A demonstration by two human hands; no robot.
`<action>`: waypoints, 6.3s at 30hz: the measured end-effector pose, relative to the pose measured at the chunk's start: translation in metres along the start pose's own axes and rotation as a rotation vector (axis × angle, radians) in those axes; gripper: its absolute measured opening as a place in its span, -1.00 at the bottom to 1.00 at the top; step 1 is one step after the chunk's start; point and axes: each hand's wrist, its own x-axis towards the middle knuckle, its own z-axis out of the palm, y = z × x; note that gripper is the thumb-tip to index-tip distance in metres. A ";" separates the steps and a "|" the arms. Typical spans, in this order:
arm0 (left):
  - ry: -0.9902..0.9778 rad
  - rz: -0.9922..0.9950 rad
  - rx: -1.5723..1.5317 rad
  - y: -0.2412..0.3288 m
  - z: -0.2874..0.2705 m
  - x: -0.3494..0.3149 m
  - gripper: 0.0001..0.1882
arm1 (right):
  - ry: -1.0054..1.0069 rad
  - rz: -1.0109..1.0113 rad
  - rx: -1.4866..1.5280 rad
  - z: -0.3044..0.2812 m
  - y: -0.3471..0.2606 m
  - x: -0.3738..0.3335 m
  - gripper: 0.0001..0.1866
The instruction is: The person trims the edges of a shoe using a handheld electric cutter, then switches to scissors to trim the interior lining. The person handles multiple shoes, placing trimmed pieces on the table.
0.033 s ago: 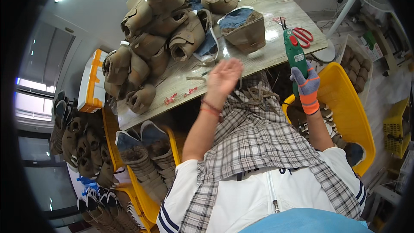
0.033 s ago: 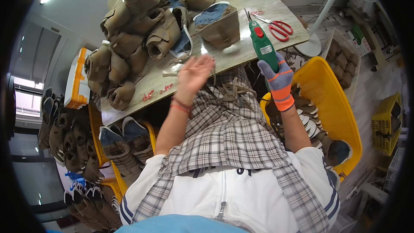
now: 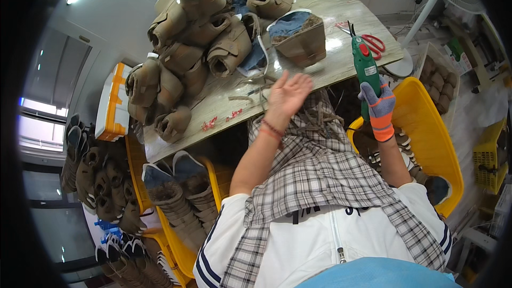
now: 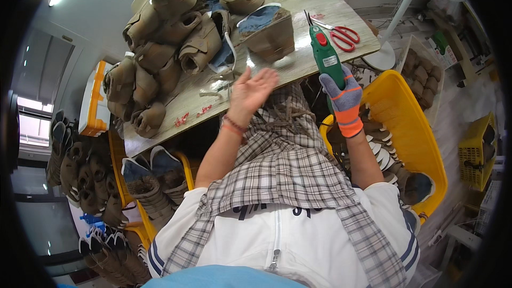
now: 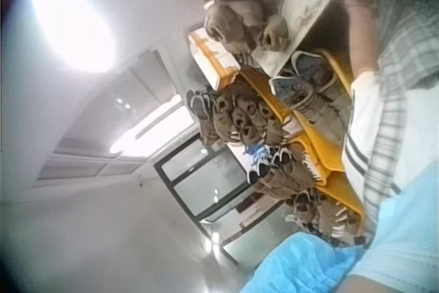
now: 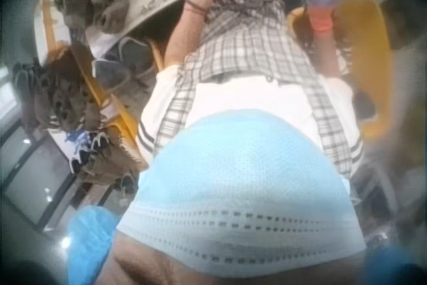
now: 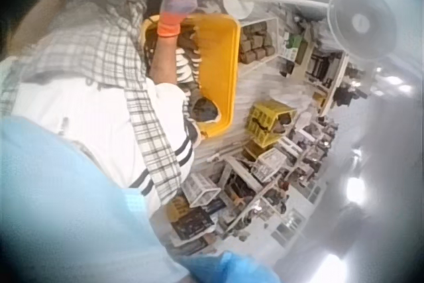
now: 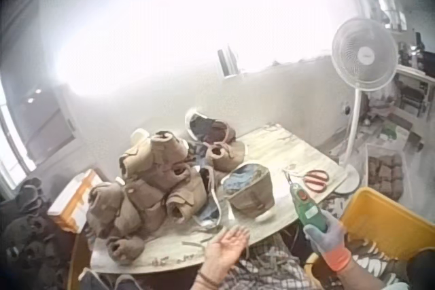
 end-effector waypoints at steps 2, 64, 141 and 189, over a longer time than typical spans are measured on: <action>-0.038 -0.171 -0.188 -0.029 0.003 0.049 -0.03 | 0.038 0.009 -0.004 -0.007 0.000 0.001 -0.61; -0.110 0.417 0.342 0.063 0.114 -0.109 -0.70 | -0.255 -0.760 -0.756 0.017 -0.062 -0.009 -0.35; -0.457 1.355 2.402 0.018 0.092 0.017 -0.79 | 0.109 0.327 -0.060 -0.029 0.005 0.074 -0.56; 0.423 1.015 2.430 0.019 -0.064 -0.009 -0.29 | -0.116 -0.510 -1.209 0.069 0.152 0.073 -0.49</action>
